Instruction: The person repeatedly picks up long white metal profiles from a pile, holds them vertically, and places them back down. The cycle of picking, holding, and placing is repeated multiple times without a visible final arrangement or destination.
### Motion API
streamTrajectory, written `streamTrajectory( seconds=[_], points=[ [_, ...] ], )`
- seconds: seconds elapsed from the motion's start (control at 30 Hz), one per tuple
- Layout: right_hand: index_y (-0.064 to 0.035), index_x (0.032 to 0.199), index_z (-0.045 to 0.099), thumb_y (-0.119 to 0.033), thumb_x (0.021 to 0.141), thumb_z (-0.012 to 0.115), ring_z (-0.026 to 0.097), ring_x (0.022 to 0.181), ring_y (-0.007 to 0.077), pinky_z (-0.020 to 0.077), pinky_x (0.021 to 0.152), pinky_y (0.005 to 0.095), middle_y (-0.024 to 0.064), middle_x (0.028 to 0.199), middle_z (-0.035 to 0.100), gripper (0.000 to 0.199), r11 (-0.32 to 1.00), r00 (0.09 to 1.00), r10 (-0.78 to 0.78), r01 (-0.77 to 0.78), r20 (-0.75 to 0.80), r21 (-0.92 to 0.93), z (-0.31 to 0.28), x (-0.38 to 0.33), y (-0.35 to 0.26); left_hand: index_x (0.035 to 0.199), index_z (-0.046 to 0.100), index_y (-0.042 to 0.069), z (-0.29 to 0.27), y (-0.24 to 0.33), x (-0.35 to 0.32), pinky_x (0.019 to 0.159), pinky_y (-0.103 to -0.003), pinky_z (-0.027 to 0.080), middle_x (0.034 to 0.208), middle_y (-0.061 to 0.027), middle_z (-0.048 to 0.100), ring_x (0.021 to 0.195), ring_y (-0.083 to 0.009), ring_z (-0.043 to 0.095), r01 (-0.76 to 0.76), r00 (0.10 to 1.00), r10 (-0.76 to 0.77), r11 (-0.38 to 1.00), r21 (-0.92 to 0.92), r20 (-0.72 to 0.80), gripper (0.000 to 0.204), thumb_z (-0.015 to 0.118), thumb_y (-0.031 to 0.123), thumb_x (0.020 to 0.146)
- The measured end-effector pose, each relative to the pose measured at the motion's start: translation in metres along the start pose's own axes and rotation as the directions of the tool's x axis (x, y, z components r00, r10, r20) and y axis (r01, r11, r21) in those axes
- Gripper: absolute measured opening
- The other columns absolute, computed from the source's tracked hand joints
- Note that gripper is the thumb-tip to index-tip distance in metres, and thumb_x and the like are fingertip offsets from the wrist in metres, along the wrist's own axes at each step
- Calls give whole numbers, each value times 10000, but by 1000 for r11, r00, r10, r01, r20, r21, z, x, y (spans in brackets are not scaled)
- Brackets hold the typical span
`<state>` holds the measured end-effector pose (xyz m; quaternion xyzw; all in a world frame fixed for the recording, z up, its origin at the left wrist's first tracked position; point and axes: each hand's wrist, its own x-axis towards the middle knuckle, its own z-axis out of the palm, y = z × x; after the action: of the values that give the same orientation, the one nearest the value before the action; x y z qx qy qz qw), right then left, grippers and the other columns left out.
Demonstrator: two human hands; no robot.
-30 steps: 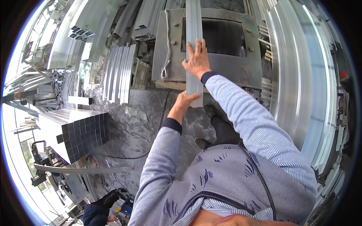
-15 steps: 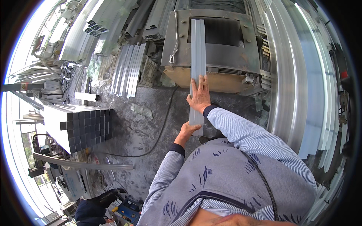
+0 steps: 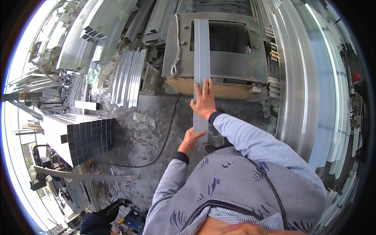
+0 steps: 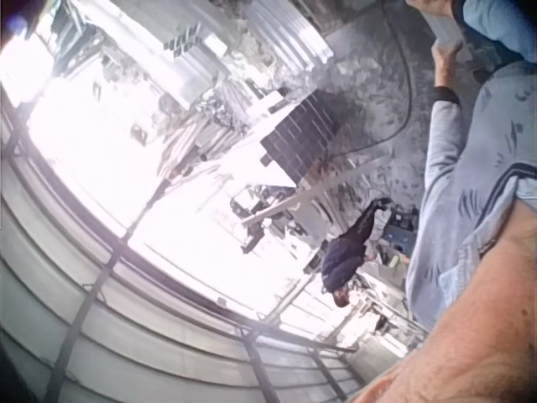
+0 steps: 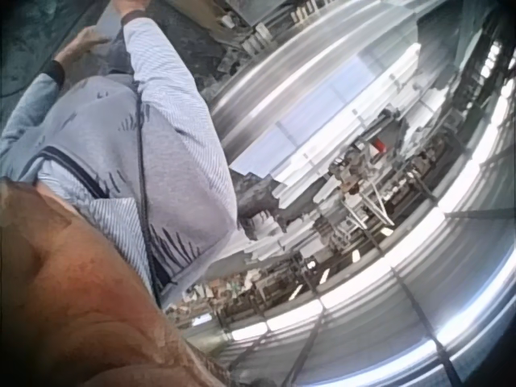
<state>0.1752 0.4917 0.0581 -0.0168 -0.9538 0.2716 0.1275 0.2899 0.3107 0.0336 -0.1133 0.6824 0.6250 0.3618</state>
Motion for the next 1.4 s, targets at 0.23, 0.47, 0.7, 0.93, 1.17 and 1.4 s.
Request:
streamTrajectory(
  seconds=[0.23, 0.47, 0.7, 0.93, 1.17, 1.4],
  points=[
    [-32, 1643, 505, -358, 863, 774, 236, 1620, 609, 287, 1331, 645, 360, 1686, 340, 887, 995, 992, -8, -5, -128, -98, -8, 197, 68, 1314, 759, 21, 10, 161, 142, 816, -376, 609, 1113, -69, 805, 953, -197, 751, -40, 997, 38, 999, 28, 69, 501, 928, 311, 942],
    [-54, 1640, 556, -484, 870, 736, 274, 1625, 581, 283, 1334, 604, 372, 1711, 399, 901, 960, 992, 95, -113, -82, -255, -24, 301, 108, 1308, 741, 111, 27, 262, 197, 819, -460, 653, 1199, -53, 769, 1035, -229, 744, 110, 987, -108, 994, -6, 115, 514, 924, 414, 935],
    [-32, 1635, 530, -371, 852, 790, 231, 1638, 601, 310, 1334, 623, 369, 1710, 337, 892, 991, 993, 63, -74, -98, -115, -32, 224, 87, 1372, 742, 10, 33, 196, 154, 709, -394, 654, 1151, -82, 784, 930, -213, 768, 85, 993, -86, 996, 19, 82, 532, 886, 324, 967],
    [-11, 1663, 470, -339, 868, 792, 138, 1667, 633, 334, 1342, 623, 399, 1767, 219, 919, 993, 993, 116, -115, 29, -42, -34, 111, 40, 1370, 742, -27, 18, 97, 80, 805, -386, 635, 1124, -90, 806, 938, -200, 770, 37, 994, -41, 998, 45, 97, 486, 869, 220, 971],
    [-54, 1708, 443, -309, 876, 778, 104, 1691, 602, 433, 1272, 631, 354, 1806, 175, 933, 989, 991, 133, -131, 25, -73, -20, 18, -5, 1362, 738, -33, 1, 21, 7, 854, -398, 642, 1146, -97, 810, 969, -212, 779, 40, 994, -33, 997, -64, 105, 480, 884, 196, 966],
    [-76, 1752, 324, -276, 870, 791, 181, 1620, 675, 574, 1114, 661, 300, 1831, 99, 1018, 948, 923, 316, -315, 221, -41, -31, -41, -53, 1358, 745, -3, -20, -38, -48, 805, -389, 637, 1147, -75, 806, 923, -200, 775, -8, 997, 7, 1000, 9, 76, 486, 891, 244, 966]
  ],
)
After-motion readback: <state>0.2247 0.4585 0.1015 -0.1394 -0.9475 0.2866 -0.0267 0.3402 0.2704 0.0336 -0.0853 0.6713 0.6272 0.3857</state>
